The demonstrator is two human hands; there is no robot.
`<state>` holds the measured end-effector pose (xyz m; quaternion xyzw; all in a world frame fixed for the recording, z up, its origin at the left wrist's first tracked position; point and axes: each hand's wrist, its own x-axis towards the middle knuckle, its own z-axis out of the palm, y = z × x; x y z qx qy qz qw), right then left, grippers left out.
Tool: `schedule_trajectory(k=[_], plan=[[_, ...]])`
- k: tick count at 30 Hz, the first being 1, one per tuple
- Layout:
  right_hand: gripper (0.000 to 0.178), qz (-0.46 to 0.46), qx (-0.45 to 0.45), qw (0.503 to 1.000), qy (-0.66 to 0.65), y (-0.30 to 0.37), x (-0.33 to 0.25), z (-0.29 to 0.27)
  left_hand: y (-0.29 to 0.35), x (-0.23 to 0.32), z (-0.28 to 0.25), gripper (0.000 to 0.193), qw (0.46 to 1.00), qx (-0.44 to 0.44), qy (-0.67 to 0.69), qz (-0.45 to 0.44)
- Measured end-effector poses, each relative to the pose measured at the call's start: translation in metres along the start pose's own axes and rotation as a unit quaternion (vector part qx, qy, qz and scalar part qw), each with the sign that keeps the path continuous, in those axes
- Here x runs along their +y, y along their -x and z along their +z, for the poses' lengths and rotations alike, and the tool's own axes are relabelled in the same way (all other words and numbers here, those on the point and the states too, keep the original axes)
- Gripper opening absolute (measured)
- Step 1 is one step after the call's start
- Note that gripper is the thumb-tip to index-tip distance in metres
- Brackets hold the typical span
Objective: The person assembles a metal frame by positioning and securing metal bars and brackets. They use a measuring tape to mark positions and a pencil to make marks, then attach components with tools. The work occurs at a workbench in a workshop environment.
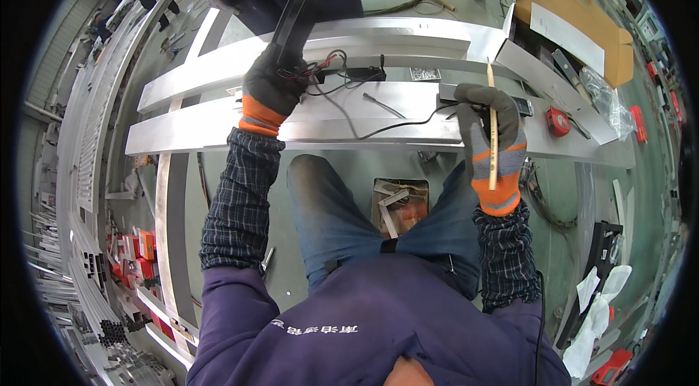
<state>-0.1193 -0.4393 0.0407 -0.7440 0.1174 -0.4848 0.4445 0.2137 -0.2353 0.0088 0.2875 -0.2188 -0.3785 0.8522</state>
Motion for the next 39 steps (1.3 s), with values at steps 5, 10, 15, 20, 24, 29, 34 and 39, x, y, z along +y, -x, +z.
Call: schedule_trajectory(k=[5,10,15,20,24,29,34,39], plan=[[0.035,0.090,0.024,0.973,-0.209,0.012,0.011,-0.008,0.004,-0.002,-0.004,0.028,0.999,0.014,-0.034,-0.002],[0.048,0.100,0.044,0.981,-0.158,0.018,0.015,-0.001,0.006,-0.005,-0.003,0.031,0.899,-0.010,-0.423,0.114],[0.051,0.143,0.049,0.975,-0.163,0.025,0.031,-0.007,0.014,-0.007,0.011,0.030,0.940,0.001,-0.324,0.103],[0.053,0.147,0.052,0.980,-0.126,0.031,0.031,-0.014,0.010,-0.001,0.003,0.038,0.996,0.074,-0.043,0.005],[0.048,0.112,0.052,0.987,-0.101,0.037,0.036,-0.018,0.009,0.001,-0.003,0.038,0.998,0.064,-0.011,-0.019],[0.042,0.077,0.036,0.993,-0.082,0.045,0.034,-0.029,0.012,0.005,-0.008,0.041,0.998,0.053,0.005,-0.035],[0.039,0.099,0.026,0.992,-0.070,0.056,0.036,-0.040,0.015,0.001,-0.010,0.041,0.998,0.054,0.011,-0.027],[0.038,0.109,0.034,0.992,-0.048,0.055,0.040,-0.048,0.021,0.000,0.001,0.040,0.998,0.041,0.035,-0.041]])
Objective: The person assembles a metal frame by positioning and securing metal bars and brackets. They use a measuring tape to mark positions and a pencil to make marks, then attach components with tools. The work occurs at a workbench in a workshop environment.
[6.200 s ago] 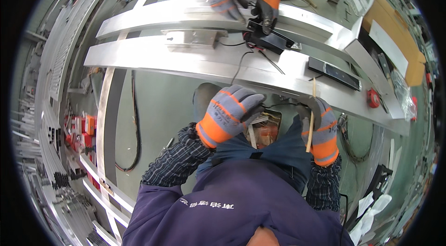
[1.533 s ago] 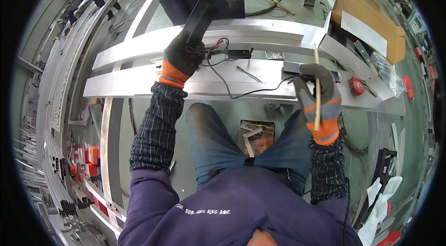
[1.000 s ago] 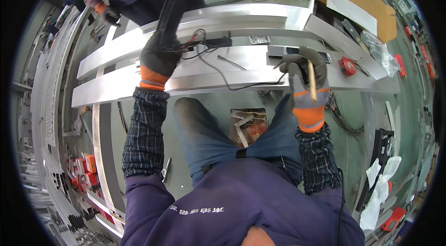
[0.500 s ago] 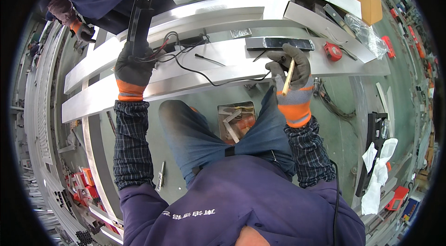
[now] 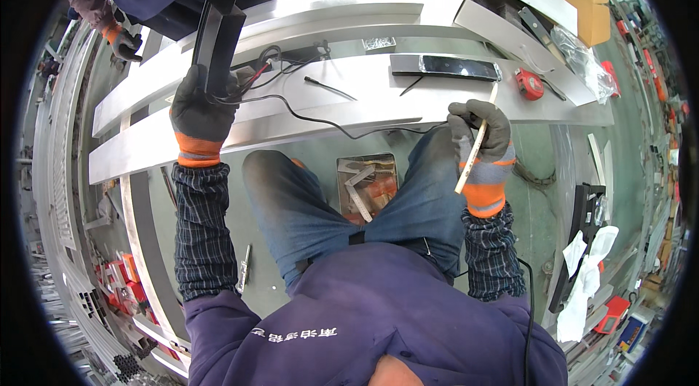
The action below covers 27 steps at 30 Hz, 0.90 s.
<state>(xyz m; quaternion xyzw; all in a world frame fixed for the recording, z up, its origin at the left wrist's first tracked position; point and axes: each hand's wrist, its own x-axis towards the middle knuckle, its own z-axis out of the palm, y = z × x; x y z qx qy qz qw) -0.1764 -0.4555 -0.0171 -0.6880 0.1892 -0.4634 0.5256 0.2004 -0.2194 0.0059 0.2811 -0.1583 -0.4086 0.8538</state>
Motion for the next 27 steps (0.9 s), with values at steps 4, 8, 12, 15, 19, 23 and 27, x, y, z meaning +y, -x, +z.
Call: schedule_trajectory(k=[4,8,12,15,19,23,27], plan=[[0.033,0.017,0.017,0.999,0.038,-0.002,0.006,-0.009,0.004,0.000,-0.007,0.039,0.996,0.025,-0.060,0.068],[0.027,0.033,0.039,0.997,0.052,-0.007,0.010,-0.014,0.007,0.020,-0.031,0.040,0.841,0.072,-0.496,0.204],[0.027,0.010,0.074,0.991,0.108,-0.018,0.024,-0.018,0.004,0.044,-0.025,0.043,0.866,0.031,-0.434,0.246],[0.022,0.016,0.069,0.986,0.154,-0.028,0.019,-0.017,0.004,0.062,-0.022,0.051,0.704,0.000,-0.613,0.358],[0.018,-0.009,0.045,0.985,0.169,-0.037,0.005,-0.007,0.014,0.085,-0.005,0.040,0.718,0.113,-0.629,0.275],[0.018,-0.048,0.034,0.976,0.210,-0.042,-0.001,-0.005,0.018,0.089,-0.006,0.028,0.876,0.139,-0.396,0.238],[0.018,-0.054,0.031,0.979,0.193,-0.042,0.002,-0.005,0.024,0.088,-0.004,0.017,0.821,0.097,-0.494,0.270]])
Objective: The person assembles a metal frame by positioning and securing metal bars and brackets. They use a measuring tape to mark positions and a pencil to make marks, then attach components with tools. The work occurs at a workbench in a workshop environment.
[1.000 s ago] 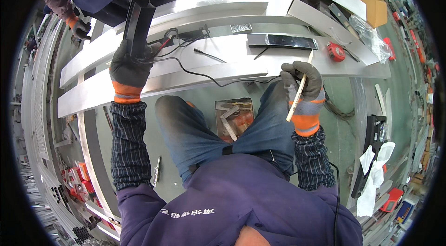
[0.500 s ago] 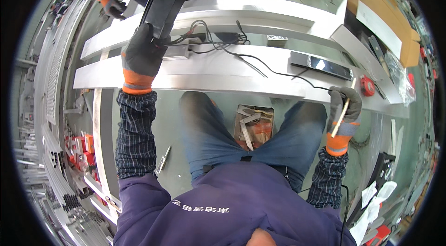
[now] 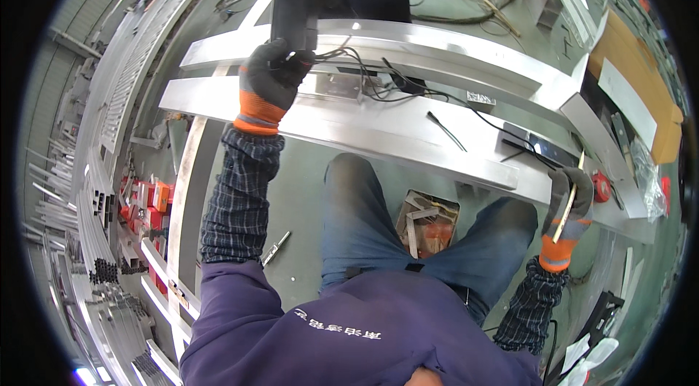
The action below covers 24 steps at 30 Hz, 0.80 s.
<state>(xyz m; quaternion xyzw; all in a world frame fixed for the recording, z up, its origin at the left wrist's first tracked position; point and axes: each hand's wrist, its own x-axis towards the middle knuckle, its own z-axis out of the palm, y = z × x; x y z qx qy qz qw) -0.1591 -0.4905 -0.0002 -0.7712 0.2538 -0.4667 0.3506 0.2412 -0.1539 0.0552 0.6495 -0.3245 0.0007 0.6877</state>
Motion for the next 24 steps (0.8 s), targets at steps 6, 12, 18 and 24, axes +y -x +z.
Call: schedule_trajectory(k=[6,12,18,24], plan=[[0.017,0.031,-0.036,0.999,-0.024,0.003,0.002,-0.001,0.007,-0.012,-0.007,0.012,0.996,0.054,0.064,-0.034],[0.018,-0.029,-0.068,0.996,0.049,-0.022,-0.004,0.002,0.014,0.030,0.008,0.021,0.967,0.016,0.254,-0.010],[0.015,-0.122,-0.138,0.983,0.020,-0.052,-0.008,0.026,-0.007,0.055,-0.023,0.022,0.934,0.052,0.319,-0.154],[0.014,-0.287,-0.201,0.934,0.075,-0.084,-0.030,0.092,-0.035,0.005,-0.089,0.024,0.921,0.144,0.276,-0.233]])
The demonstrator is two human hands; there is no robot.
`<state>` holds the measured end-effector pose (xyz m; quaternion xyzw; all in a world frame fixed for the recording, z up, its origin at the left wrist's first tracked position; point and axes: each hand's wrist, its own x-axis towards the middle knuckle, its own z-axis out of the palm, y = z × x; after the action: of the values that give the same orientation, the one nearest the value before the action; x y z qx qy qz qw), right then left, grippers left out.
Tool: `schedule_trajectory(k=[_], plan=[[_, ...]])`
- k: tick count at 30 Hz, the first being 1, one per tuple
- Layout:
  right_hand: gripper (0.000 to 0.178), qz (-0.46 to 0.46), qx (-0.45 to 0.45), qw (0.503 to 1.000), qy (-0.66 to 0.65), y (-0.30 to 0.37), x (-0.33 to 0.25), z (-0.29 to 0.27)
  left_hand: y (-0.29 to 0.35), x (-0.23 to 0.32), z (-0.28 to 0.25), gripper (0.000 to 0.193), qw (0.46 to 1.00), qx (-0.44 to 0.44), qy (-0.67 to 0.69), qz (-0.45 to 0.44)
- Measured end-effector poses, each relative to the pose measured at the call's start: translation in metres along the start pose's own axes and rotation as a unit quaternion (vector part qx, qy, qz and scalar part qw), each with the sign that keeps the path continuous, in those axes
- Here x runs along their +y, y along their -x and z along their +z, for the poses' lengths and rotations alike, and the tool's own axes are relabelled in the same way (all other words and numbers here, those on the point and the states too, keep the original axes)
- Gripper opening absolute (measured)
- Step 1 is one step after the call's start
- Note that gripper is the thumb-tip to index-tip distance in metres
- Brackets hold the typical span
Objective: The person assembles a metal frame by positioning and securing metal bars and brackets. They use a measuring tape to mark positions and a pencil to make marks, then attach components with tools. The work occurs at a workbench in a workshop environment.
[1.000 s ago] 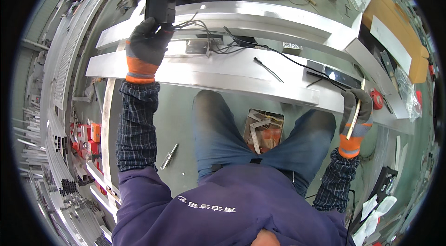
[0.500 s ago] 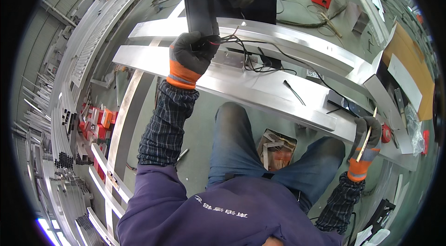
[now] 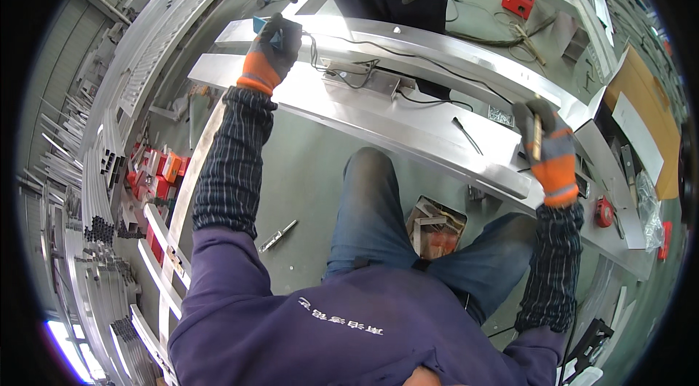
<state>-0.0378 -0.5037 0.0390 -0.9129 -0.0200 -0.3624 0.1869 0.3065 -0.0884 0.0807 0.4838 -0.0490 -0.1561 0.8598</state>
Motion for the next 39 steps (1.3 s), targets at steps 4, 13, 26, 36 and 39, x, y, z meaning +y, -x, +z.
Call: schedule_trajectory(k=[4,13,26,36,39], plan=[[0.024,0.044,-0.103,0.992,0.057,-0.036,0.006,0.049,-0.056,0.004,-0.079,0.032,0.966,0.101,0.162,-0.174],[0.034,0.167,-0.261,0.949,0.051,-0.060,0.012,0.087,-0.117,-0.026,-0.148,0.024,0.984,0.117,-0.010,-0.135],[0.041,0.123,-0.403,0.896,0.137,-0.064,-0.018,0.123,-0.110,-0.058,-0.182,0.059,0.839,-0.073,-0.532,0.090],[0.034,0.129,-0.392,0.905,0.102,-0.065,-0.043,0.130,-0.103,-0.044,-0.141,0.066,0.858,0.219,-0.454,-0.098],[0.032,0.106,-0.384,0.911,0.108,-0.064,-0.053,0.136,-0.093,-0.031,-0.134,0.064,0.822,0.247,-0.496,-0.127]])
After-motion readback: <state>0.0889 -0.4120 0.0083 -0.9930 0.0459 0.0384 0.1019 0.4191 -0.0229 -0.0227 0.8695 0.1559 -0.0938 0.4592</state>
